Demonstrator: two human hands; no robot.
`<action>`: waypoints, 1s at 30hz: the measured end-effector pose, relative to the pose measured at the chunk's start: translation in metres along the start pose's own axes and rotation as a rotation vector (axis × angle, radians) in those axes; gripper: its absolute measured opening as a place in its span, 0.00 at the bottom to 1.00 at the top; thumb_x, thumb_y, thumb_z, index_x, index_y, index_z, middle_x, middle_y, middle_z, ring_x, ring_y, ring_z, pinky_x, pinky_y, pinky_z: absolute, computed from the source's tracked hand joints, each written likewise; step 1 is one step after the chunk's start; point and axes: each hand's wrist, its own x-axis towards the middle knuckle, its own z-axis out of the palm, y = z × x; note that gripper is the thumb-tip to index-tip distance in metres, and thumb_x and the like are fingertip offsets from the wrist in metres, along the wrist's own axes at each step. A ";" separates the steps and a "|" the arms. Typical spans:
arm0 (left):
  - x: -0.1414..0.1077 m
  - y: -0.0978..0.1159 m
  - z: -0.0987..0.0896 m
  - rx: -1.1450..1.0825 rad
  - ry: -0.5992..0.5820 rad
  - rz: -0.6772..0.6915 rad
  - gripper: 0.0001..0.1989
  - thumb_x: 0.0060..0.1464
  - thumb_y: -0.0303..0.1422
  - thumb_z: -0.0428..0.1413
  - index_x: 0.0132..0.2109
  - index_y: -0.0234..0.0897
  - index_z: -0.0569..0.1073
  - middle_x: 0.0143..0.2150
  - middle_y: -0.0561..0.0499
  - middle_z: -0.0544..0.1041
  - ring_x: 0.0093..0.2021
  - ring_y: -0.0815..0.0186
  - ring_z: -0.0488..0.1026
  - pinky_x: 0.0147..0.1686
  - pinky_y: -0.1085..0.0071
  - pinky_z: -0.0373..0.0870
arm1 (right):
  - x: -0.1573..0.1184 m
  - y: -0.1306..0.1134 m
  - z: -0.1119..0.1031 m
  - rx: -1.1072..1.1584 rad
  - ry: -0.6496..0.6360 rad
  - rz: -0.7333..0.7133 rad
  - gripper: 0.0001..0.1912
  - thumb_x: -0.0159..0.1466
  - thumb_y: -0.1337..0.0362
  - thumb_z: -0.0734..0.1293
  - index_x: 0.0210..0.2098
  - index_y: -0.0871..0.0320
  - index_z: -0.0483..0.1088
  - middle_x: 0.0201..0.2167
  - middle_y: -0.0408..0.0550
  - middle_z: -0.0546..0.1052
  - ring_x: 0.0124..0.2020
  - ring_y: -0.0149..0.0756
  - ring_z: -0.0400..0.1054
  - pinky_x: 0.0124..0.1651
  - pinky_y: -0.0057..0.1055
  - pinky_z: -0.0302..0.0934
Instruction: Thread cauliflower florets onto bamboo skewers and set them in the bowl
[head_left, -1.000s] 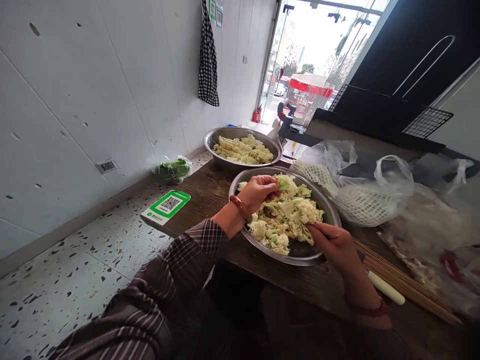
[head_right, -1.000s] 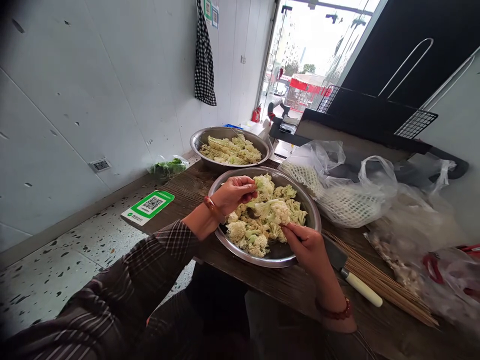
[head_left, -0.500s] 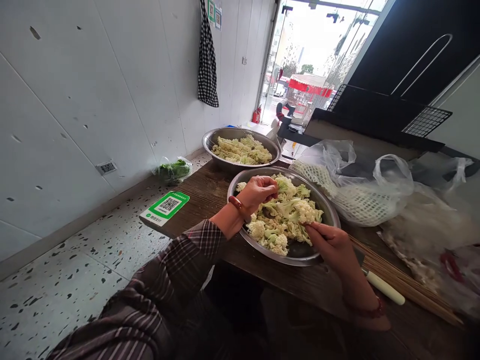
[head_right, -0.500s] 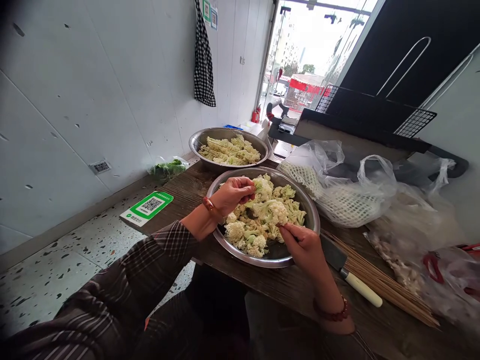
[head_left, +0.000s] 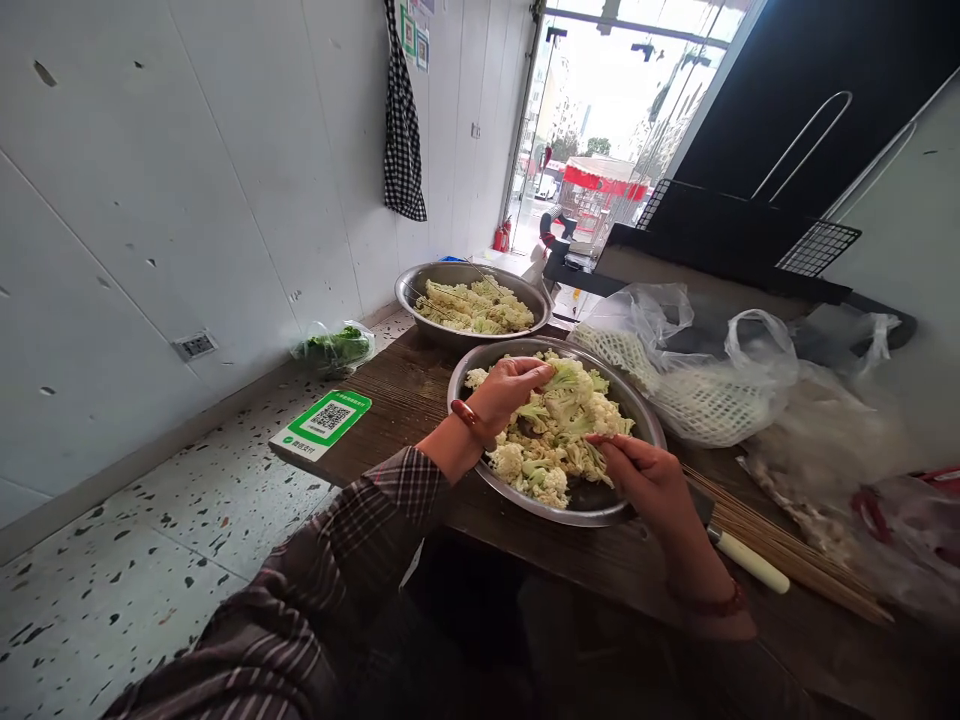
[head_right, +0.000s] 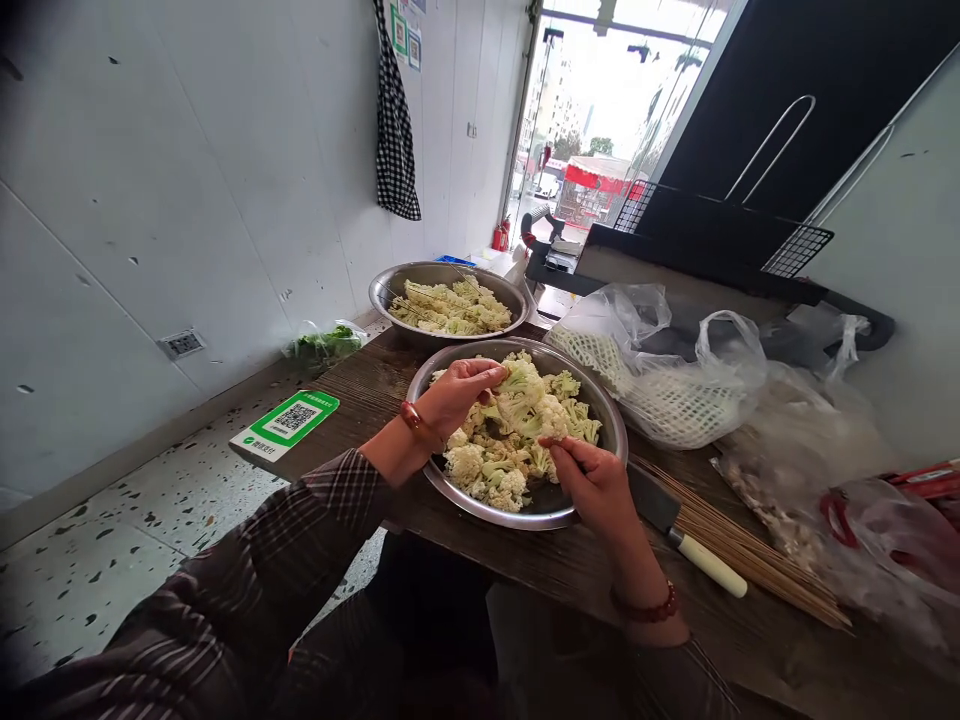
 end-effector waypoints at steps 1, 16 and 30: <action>0.000 -0.001 -0.001 0.001 0.002 0.005 0.12 0.48 0.37 0.65 0.27 0.32 0.76 0.23 0.54 0.69 0.23 0.75 0.60 0.22 0.77 0.55 | 0.000 0.001 0.000 0.008 -0.001 -0.001 0.22 0.66 0.49 0.65 0.43 0.62 0.80 0.17 0.38 0.64 0.20 0.29 0.57 0.23 0.26 0.51; -0.004 0.008 0.004 -0.175 0.035 -0.105 0.13 0.45 0.33 0.68 0.30 0.32 0.73 0.27 0.55 0.71 0.24 0.74 0.71 0.25 0.76 0.68 | 0.002 0.000 0.000 0.055 -0.061 -0.023 0.21 0.67 0.51 0.65 0.43 0.63 0.80 0.17 0.38 0.63 0.20 0.28 0.56 0.25 0.27 0.50; -0.001 0.002 0.001 -0.213 -0.037 -0.070 0.16 0.38 0.37 0.71 0.30 0.32 0.76 0.28 0.54 0.72 0.25 0.74 0.69 0.27 0.75 0.65 | 0.003 0.002 0.001 0.046 -0.050 -0.005 0.22 0.67 0.51 0.65 0.46 0.63 0.79 0.17 0.38 0.62 0.21 0.28 0.54 0.25 0.28 0.49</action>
